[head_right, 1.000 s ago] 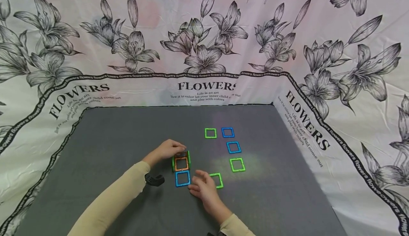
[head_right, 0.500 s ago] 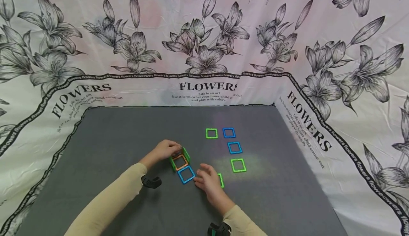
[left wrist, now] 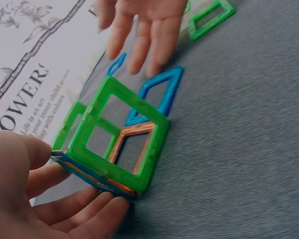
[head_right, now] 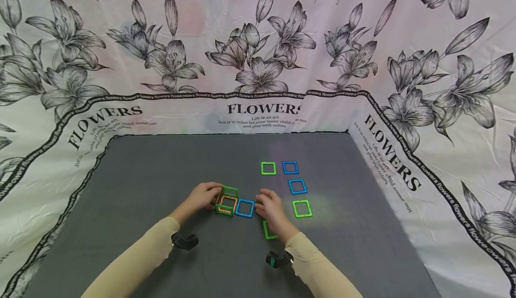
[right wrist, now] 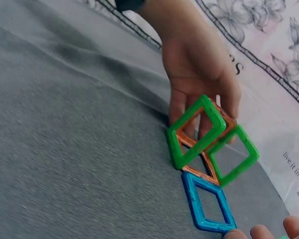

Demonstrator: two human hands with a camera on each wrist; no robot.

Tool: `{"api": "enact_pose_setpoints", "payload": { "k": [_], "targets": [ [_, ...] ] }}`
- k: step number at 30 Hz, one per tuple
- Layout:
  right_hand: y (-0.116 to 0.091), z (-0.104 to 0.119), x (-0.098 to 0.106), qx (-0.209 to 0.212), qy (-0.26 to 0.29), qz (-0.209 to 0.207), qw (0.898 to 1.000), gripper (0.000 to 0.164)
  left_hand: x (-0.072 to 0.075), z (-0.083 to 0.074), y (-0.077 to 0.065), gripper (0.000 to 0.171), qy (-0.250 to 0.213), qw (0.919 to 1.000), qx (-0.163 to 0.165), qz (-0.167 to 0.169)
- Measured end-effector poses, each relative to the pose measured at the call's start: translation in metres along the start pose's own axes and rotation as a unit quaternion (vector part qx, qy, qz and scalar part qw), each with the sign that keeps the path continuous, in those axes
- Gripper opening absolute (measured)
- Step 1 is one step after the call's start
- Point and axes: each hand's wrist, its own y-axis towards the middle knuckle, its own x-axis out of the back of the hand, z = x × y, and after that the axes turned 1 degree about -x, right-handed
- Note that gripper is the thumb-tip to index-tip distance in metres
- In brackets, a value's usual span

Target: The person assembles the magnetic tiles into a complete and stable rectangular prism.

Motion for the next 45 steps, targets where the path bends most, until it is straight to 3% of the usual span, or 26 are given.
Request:
{"api": "enact_pose_setpoints", "payload": {
  "k": [7,13,29,37,39,42,43,45],
  "targets": [
    [0.014,0.006,-0.002,0.013,-0.012,-0.004,1.000,0.051,-0.007,0.008,-0.006,0.037,-0.055,0.9978,0.019,-0.030],
    [0.021,0.008,-0.003,0.013,-0.027,-0.010,1.000,0.051,-0.010,0.014,-0.014,0.037,-0.086,0.9949,0.005,-0.052],
    [0.024,0.005,-0.009,0.016,-0.061,-0.024,0.998,0.048,-0.011,0.026,-0.022,0.040,-0.091,0.9938,-0.013,-0.063],
    [0.040,0.017,-0.005,0.033,-0.133,-0.040,0.990,0.045,-0.013,0.030,-0.026,0.042,-0.119,0.9910,-0.015,-0.059],
    [0.048,0.023,-0.001,0.046,-0.169,-0.050,0.983,0.044,-0.015,0.032,-0.026,0.042,-0.124,0.9904,-0.022,-0.057],
    [0.061,0.032,0.009,0.087,-0.257,-0.066,0.960,0.044,-0.017,0.034,-0.027,0.043,-0.128,0.9897,-0.034,-0.054],
    [0.066,0.034,0.012,0.107,-0.291,-0.070,0.948,0.043,-0.018,0.034,-0.027,0.042,-0.128,0.9896,-0.038,-0.052],
    [0.076,0.038,0.019,0.155,-0.370,-0.074,0.913,0.043,-0.019,0.035,-0.027,0.043,-0.128,0.9894,-0.048,-0.050]
  ]
}}
